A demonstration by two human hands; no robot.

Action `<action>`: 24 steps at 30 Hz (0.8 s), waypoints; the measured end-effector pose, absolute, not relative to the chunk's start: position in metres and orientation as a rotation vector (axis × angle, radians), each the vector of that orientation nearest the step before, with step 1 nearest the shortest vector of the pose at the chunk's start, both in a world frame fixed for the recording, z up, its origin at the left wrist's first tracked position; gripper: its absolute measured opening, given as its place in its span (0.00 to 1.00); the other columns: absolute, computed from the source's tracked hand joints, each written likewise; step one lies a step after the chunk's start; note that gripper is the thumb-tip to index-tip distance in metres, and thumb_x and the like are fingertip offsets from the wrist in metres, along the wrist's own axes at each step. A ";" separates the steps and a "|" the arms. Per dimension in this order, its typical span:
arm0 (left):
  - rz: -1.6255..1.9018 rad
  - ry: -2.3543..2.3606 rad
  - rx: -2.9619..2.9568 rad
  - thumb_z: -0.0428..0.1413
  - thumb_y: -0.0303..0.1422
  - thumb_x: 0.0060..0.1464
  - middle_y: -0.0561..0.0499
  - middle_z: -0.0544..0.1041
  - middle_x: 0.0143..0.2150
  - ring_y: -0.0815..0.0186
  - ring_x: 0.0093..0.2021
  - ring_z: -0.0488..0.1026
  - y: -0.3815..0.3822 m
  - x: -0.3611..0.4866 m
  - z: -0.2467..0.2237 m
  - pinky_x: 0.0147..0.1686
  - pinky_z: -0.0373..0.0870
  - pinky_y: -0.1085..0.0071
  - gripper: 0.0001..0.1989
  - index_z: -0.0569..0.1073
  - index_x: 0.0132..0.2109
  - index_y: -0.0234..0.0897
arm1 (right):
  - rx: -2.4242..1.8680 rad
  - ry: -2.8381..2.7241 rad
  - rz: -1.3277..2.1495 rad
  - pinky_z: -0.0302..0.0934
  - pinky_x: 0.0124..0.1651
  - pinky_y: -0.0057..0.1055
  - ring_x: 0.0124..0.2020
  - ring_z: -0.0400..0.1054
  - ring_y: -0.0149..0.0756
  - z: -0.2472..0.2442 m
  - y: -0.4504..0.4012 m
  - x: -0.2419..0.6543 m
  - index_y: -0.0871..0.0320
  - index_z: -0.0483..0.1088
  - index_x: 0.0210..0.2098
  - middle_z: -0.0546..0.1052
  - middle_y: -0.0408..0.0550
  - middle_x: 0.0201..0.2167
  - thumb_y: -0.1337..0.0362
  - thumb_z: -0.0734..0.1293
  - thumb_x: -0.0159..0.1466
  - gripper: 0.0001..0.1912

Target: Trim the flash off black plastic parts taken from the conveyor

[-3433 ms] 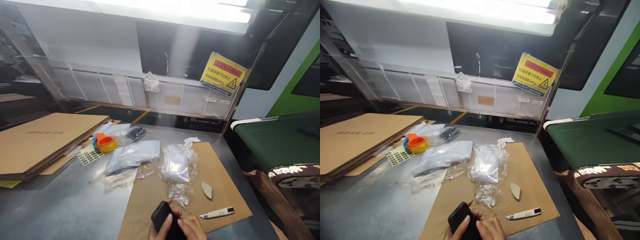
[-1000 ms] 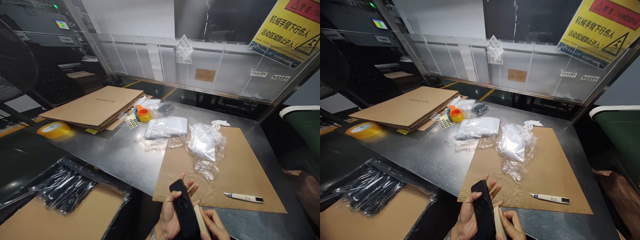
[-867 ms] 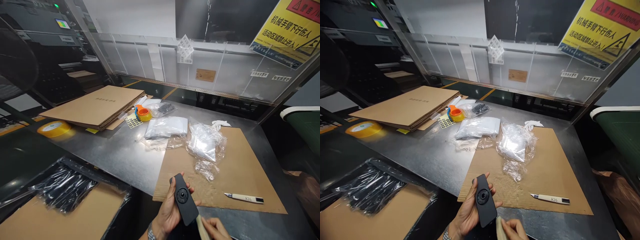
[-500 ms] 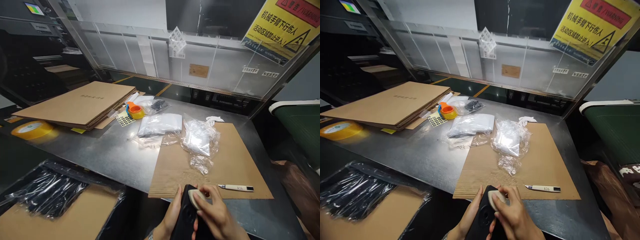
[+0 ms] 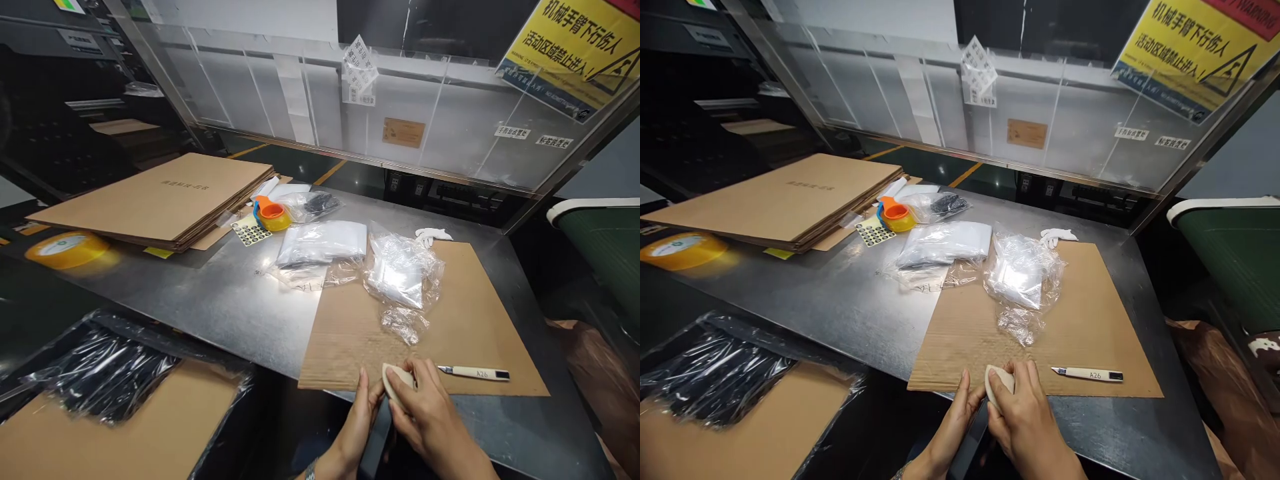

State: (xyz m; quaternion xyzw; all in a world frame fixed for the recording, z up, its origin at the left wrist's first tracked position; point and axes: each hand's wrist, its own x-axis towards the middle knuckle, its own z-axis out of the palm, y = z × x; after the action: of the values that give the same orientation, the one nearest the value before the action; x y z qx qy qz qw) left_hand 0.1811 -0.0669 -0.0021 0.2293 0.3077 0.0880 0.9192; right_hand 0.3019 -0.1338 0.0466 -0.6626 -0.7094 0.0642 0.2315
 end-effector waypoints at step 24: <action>0.267 0.700 -0.248 0.46 0.46 0.58 0.52 0.66 0.20 0.76 0.18 0.65 -0.041 0.192 0.002 0.19 0.65 0.82 0.22 0.65 0.28 0.29 | -1.606 -1.590 -0.292 0.67 0.29 0.24 0.32 0.69 0.33 -0.040 -0.168 0.251 0.52 0.68 0.47 0.69 0.47 0.35 0.68 0.69 0.56 0.19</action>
State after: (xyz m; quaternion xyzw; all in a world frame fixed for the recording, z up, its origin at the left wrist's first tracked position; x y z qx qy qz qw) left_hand 0.1924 -0.0411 0.0019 -0.1209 0.3408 0.1302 0.9232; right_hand 0.2515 -0.1681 -0.0400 -0.6403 -0.6339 -0.1163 0.4179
